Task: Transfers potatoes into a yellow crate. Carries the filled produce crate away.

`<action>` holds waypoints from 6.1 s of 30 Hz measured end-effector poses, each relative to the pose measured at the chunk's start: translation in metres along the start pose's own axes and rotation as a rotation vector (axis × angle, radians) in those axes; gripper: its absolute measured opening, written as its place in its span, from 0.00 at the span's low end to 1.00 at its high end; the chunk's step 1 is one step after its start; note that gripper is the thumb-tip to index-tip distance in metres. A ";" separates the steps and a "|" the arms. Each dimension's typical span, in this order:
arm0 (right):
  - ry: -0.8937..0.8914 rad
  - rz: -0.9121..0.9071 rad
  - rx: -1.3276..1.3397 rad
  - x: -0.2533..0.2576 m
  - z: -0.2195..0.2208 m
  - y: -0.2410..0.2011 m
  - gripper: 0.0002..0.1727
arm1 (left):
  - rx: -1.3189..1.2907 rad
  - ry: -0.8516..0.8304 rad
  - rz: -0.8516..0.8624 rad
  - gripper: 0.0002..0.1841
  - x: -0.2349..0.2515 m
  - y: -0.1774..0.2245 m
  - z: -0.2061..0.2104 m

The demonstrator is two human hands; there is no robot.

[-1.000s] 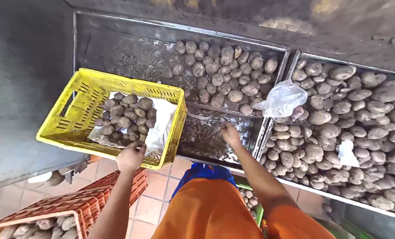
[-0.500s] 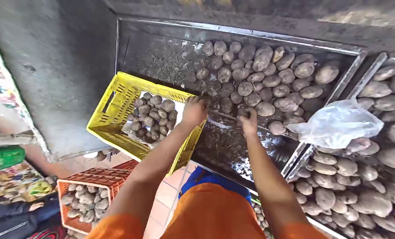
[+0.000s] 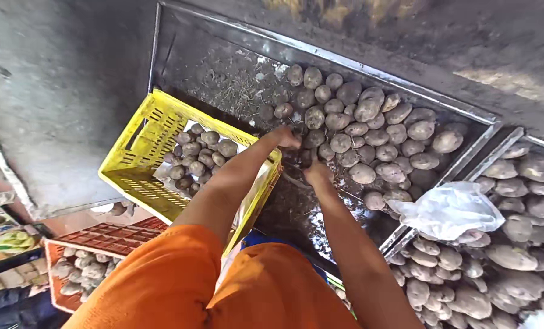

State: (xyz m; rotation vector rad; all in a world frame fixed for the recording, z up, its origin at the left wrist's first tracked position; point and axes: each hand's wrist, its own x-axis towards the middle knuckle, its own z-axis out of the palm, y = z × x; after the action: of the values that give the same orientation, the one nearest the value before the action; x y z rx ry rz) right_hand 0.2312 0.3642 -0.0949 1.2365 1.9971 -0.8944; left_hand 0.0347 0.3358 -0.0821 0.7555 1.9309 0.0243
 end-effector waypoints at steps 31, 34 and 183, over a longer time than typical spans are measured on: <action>-0.335 -0.642 1.164 -0.107 0.025 -0.084 0.17 | -0.798 0.697 0.006 0.14 -0.136 -0.186 -0.068; -0.065 -0.546 1.116 -0.065 0.003 -0.061 0.13 | -0.542 0.669 0.135 0.17 -0.072 -0.148 -0.095; 0.218 -0.753 0.705 -0.038 -0.083 -0.091 0.42 | -1.530 0.631 0.569 0.28 -0.210 -0.192 -0.018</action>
State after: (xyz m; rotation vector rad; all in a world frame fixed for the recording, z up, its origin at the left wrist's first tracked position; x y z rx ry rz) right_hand 0.1498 0.3813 0.0029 0.9068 2.4677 -2.0323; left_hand -0.0148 0.0794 0.0327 0.1493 1.5033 2.0002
